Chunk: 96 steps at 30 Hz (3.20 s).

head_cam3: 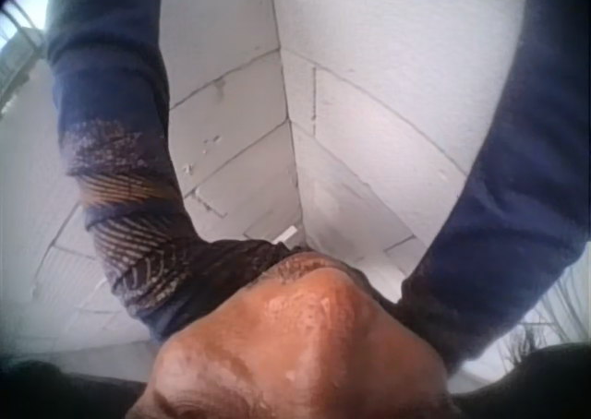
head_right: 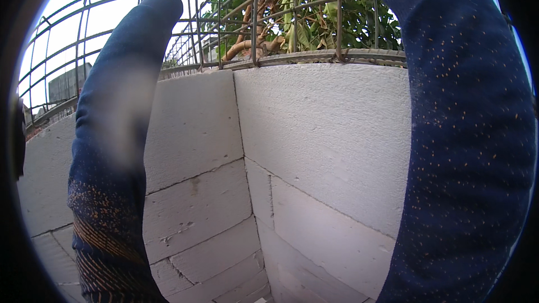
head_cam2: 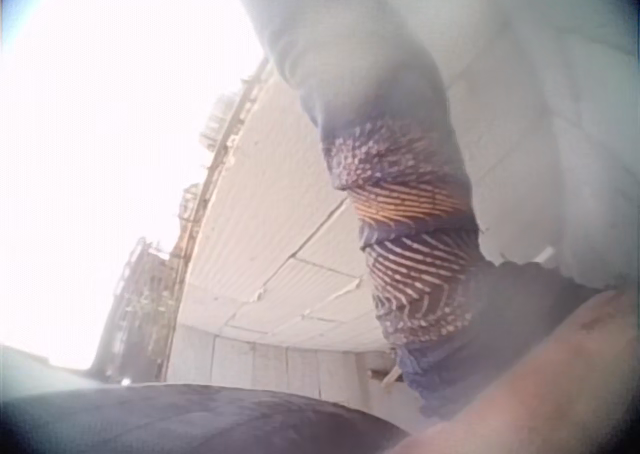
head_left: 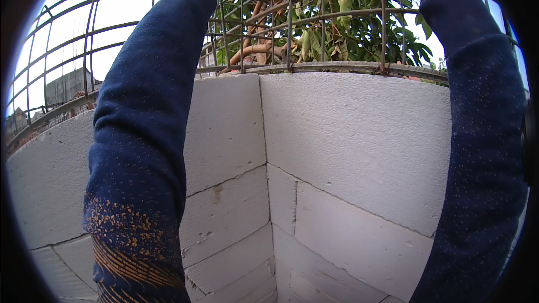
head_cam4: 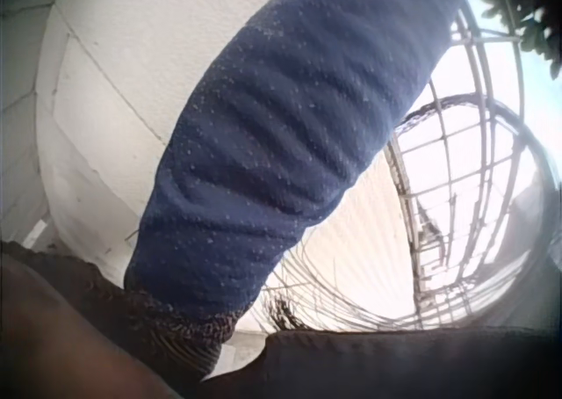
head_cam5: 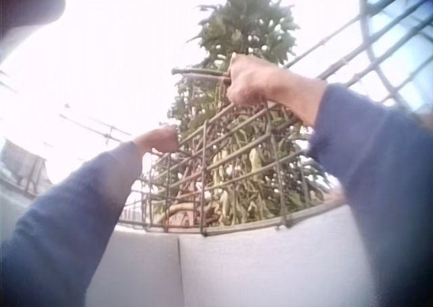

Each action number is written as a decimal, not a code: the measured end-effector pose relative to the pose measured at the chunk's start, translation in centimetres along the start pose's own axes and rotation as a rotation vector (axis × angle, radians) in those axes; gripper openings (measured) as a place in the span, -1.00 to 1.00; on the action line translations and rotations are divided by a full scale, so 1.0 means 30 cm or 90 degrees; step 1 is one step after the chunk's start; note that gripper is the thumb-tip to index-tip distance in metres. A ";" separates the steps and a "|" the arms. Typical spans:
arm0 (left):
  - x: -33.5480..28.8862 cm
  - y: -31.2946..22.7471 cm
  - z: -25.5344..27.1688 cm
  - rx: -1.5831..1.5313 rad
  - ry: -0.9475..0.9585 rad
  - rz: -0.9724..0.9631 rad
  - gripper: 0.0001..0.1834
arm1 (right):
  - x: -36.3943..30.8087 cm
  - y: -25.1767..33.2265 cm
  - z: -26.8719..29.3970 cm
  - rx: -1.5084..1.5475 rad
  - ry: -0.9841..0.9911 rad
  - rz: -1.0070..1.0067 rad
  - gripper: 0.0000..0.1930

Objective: The person ties a steel reinforcement mesh to the top of a concrete block wall using lengths of wire and pliers.

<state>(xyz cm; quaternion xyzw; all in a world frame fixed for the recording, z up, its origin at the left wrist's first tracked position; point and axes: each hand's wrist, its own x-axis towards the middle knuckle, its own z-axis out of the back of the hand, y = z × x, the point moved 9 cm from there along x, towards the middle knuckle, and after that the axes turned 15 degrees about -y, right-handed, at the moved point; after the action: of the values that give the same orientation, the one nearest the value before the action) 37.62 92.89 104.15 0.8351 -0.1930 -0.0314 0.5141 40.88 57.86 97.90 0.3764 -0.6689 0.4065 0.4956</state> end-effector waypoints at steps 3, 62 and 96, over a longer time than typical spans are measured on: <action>-0.050 0.071 -0.048 -0.156 0.045 0.142 -0.80 | 0.010 0.029 0.006 -0.026 -0.002 0.037 -0.73; -0.022 0.039 0.431 -0.231 -0.226 0.641 -0.79 | -0.076 0.023 0.044 0.098 -0.005 -0.005 -0.78; -0.062 0.107 0.389 -0.585 -0.111 0.748 -0.71 | -0.071 -0.034 0.019 0.066 -0.048 0.018 -0.87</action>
<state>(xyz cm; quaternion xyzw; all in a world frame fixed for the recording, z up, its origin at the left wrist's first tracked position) 32.03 82.41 101.20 0.2907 -0.6145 0.1044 0.7259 42.09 57.16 95.91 0.4073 -0.6701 0.4333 0.4443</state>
